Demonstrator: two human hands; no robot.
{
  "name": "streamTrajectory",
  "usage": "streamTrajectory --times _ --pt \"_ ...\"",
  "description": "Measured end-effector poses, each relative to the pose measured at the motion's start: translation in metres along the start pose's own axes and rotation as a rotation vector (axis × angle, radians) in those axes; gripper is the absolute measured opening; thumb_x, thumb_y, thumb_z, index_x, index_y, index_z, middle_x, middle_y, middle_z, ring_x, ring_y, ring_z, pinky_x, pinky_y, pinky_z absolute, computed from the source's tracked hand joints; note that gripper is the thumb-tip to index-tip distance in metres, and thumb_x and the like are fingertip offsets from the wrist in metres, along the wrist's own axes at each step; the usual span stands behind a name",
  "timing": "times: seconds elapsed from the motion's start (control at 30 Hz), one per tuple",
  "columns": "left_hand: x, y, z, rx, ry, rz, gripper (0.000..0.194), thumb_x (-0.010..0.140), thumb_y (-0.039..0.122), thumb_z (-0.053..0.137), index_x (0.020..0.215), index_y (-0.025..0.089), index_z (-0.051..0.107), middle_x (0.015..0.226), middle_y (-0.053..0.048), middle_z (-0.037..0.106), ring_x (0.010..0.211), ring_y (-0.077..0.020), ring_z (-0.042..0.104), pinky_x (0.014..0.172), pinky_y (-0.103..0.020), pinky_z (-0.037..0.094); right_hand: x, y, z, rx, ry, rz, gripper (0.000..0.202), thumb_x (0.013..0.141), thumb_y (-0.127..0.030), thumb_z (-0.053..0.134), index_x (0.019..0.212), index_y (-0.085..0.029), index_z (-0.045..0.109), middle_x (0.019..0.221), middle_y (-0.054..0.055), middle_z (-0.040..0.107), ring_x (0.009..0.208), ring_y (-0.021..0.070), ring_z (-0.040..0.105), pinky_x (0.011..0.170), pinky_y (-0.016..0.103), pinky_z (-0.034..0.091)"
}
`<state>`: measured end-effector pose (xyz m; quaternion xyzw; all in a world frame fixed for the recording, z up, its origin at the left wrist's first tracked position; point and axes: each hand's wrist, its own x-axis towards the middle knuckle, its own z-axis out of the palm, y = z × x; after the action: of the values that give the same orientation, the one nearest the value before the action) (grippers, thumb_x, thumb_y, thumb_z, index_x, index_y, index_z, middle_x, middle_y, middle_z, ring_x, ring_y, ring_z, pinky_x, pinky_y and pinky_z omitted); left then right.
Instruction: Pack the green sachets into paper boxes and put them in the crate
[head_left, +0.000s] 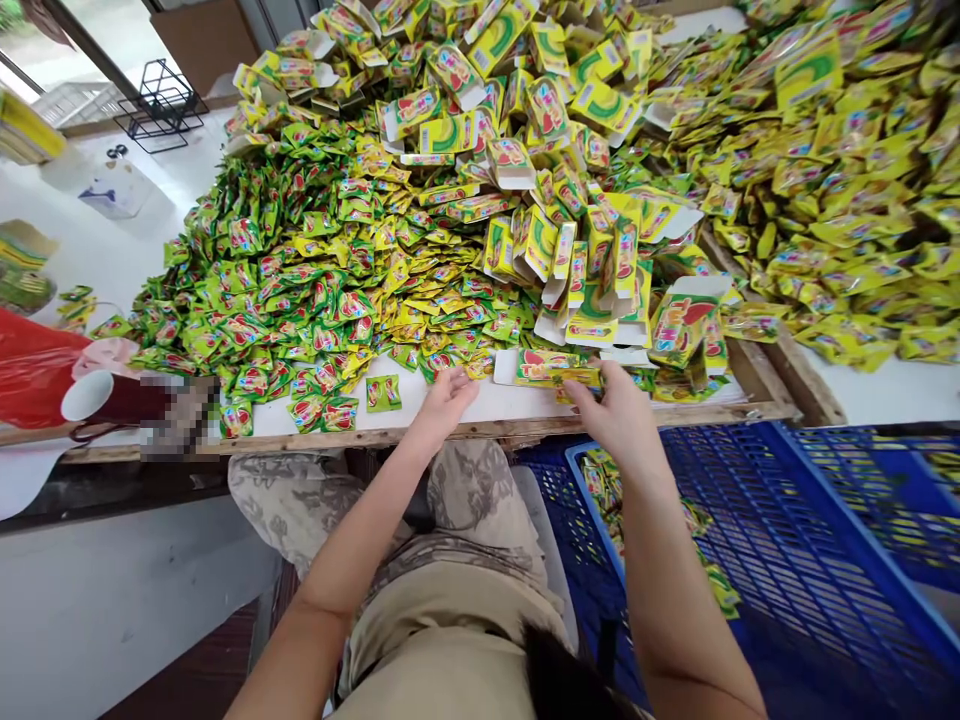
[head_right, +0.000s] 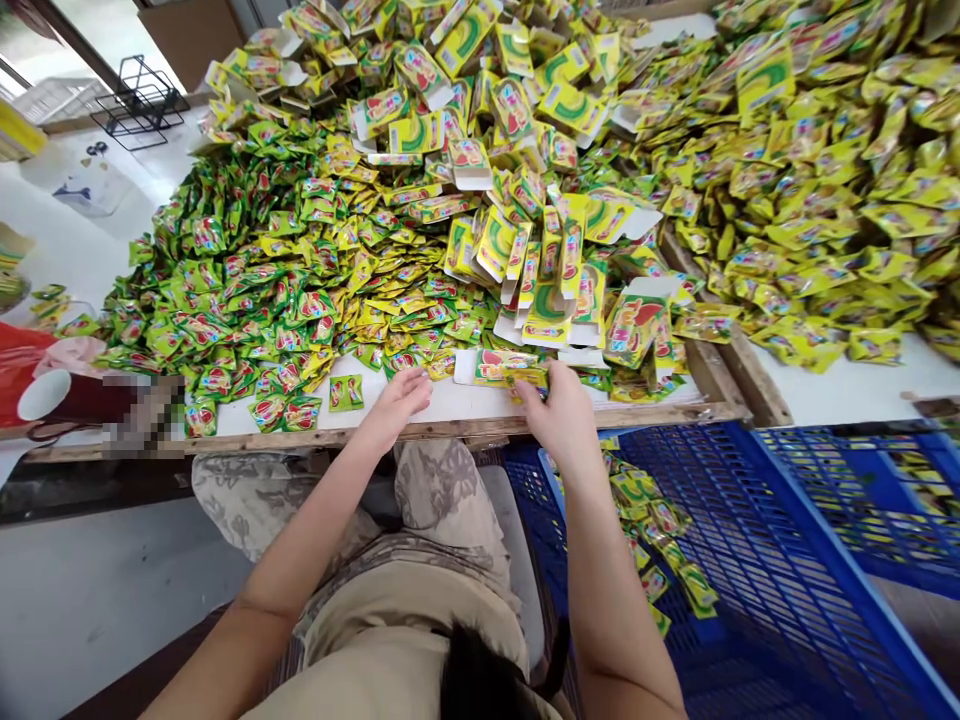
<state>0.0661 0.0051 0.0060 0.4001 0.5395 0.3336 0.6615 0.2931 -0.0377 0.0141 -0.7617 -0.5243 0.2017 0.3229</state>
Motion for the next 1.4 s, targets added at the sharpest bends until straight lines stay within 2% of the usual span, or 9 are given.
streamTrajectory --times 0.2,0.33,0.47,0.6,0.67,0.8,1.0,1.17,1.4 --pt "0.016 0.005 0.027 0.034 0.046 0.059 0.04 0.075 0.025 0.068 0.11 0.018 0.052 0.09 -0.005 0.067 0.075 -0.0132 0.064 0.064 -0.025 0.053 -0.011 -0.005 0.021 0.133 -0.167 0.027 0.026 0.077 -0.048 0.06 0.081 -0.023 0.053 0.066 0.001 0.058 0.059 0.02 0.054 0.057 0.033 0.044" --pt "0.014 0.012 -0.013 0.126 0.142 0.263 0.043 0.075 0.025 0.066 0.115 0.02 0.051 0.095 -0.005 0.068 0.076 -0.0144 0.064 0.064 -0.025 0.053 -0.017 -0.015 0.032 0.656 -0.321 0.089 0.03 0.074 -0.047 0.066 0.089 -0.024 0.056 0.086 0.002 0.064 0.076 0.0193 0.061 0.067 0.034 0.053" --pt "0.006 0.027 -0.063 0.532 0.2 0.36 0.055 0.075 0.023 0.065 0.127 0.023 0.047 0.097 -0.005 0.066 0.082 -0.018 0.063 0.075 -0.032 0.053 -0.018 -0.028 0.044 0.945 -0.343 0.183 0.038 0.07 -0.046 0.071 0.099 -0.025 0.058 0.097 0.002 0.065 0.082 0.0187 0.064 0.073 0.036 0.056" --pt "-0.016 0.037 -0.065 0.771 0.513 0.556 0.062 0.072 0.026 0.07 0.13 0.019 0.048 0.127 -0.015 0.053 0.119 -0.029 0.051 0.1 -0.044 0.042 -0.023 -0.046 0.061 1.035 -0.343 0.182 0.04 0.071 -0.042 0.073 0.105 -0.024 0.06 0.098 0.002 0.066 0.082 0.0171 0.064 0.078 0.036 0.056" --pt "-0.031 0.034 -0.051 0.716 0.509 0.635 0.057 0.076 0.031 0.067 0.129 0.02 0.049 0.131 -0.015 0.051 0.121 -0.0284 0.049 0.101 -0.043 0.042 -0.029 -0.055 0.069 1.064 -0.35 0.16 0.04 0.073 -0.04 0.072 0.108 -0.025 0.059 0.098 0.002 0.066 0.085 0.0172 0.064 0.081 0.037 0.055" --pt "-0.052 0.011 -0.025 0.373 0.141 0.5 0.036 0.079 0.038 0.065 0.112 0.022 0.061 0.11 -0.01 0.066 0.091 -0.0211 0.064 0.078 -0.034 0.053 -0.043 -0.071 0.079 1.0 -0.415 0.058 0.038 0.077 -0.038 0.069 0.112 -0.026 0.059 0.109 0.004 0.066 0.097 0.0198 0.063 0.088 0.038 0.052" --pt "-0.053 -0.006 -0.029 0.063 0.208 0.389 0.019 0.077 0.032 0.067 0.091 0.02 0.064 0.087 -0.004 0.069 0.078 -0.0164 0.065 0.074 -0.03 0.053 -0.057 -0.086 0.085 0.869 -0.486 -0.081 0.044 0.083 -0.038 0.062 0.124 -0.028 0.053 0.13 0.006 0.057 0.118 0.0216 0.055 0.101 0.04 0.045" --pt "-0.051 -0.003 -0.028 -0.01 0.227 0.394 0.022 0.074 0.031 0.07 0.09 0.019 0.061 0.085 -0.003 0.066 0.078 -0.0139 0.063 0.076 -0.028 0.052 -0.057 -0.088 0.093 0.893 -0.437 -0.049 0.039 0.075 -0.038 0.07 0.111 -0.025 0.059 0.112 0.006 0.066 0.104 0.022 0.061 0.092 0.038 0.05" --pt "-0.05 -0.017 -0.041 -0.239 0.367 0.265 0.055 0.074 0.044 0.07 0.12 0.025 0.047 0.129 -0.011 0.052 0.121 -0.0212 0.054 0.103 -0.037 0.046 -0.022 -0.066 0.081 0.906 -0.396 0.029 0.03 0.071 -0.04 0.071 0.094 -0.023 0.061 0.089 0.001 0.067 0.082 0.0189 0.062 0.077 0.035 0.051"
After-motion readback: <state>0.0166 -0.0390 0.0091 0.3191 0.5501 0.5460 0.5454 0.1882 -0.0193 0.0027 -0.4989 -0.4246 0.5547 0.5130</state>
